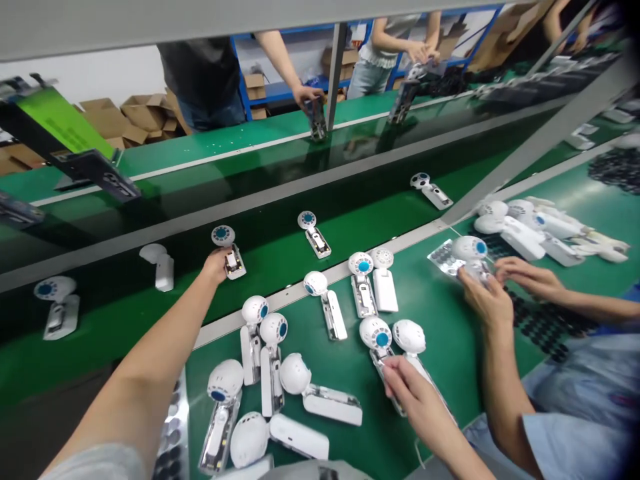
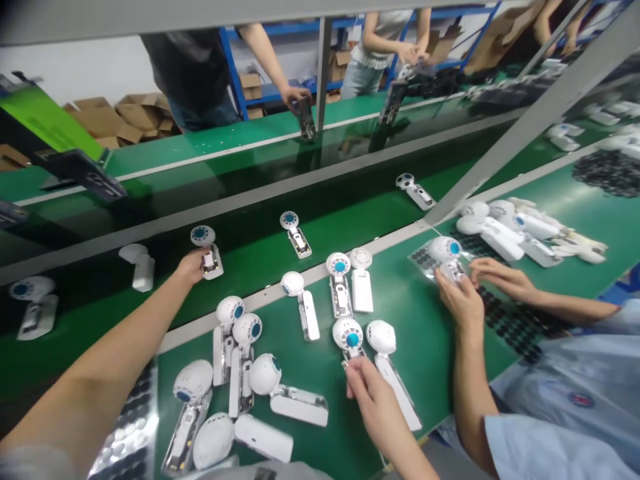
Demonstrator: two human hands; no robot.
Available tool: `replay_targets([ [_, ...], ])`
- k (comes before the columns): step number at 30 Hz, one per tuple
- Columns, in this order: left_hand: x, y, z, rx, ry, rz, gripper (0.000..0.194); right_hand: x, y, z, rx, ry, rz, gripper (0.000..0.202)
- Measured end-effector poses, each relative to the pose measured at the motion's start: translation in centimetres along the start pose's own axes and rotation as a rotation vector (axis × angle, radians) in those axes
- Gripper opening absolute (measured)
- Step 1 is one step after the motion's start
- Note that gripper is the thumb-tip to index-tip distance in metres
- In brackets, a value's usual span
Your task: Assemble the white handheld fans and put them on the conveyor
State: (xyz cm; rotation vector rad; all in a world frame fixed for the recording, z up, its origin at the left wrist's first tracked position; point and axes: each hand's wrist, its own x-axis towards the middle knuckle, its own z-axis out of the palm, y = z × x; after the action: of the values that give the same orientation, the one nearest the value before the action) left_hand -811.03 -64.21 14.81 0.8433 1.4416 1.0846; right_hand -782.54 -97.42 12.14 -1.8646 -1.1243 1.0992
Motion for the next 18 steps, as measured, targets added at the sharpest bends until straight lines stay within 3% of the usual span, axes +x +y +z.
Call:
replay_targets([
  [3, -4.7, -0.3, 1.1, -0.042, -0.128, -0.078, 0.021, -0.4, -4.3, 0.1, 0.069, -0.108, -0.096, 0.025],
  [6, -11.9, -0.8, 2.5, -0.107, -0.336, -0.078, 0.034, -1.0, -8.3, 0.8, 0.103, -0.163, -0.205, 0.018],
  [10, -20.4, -1.3, 4.2, -0.164, -0.512, -0.08, 0.036, -1.9, -11.3, 2.0, 0.119, -0.186, -0.346, 0.012],
  [13, -24.1, -1.4, 4.6, -0.181, -0.577, -0.114, 0.039, -2.8, -11.9, 2.7, 0.147, -0.185, -0.403, 0.008],
  [18, -26.8, -1.5, 4.1, -0.149, -0.672, -0.061, 0.044, -4.6, -11.6, 2.5, 0.149, -0.15, -0.429, 0.007],
])
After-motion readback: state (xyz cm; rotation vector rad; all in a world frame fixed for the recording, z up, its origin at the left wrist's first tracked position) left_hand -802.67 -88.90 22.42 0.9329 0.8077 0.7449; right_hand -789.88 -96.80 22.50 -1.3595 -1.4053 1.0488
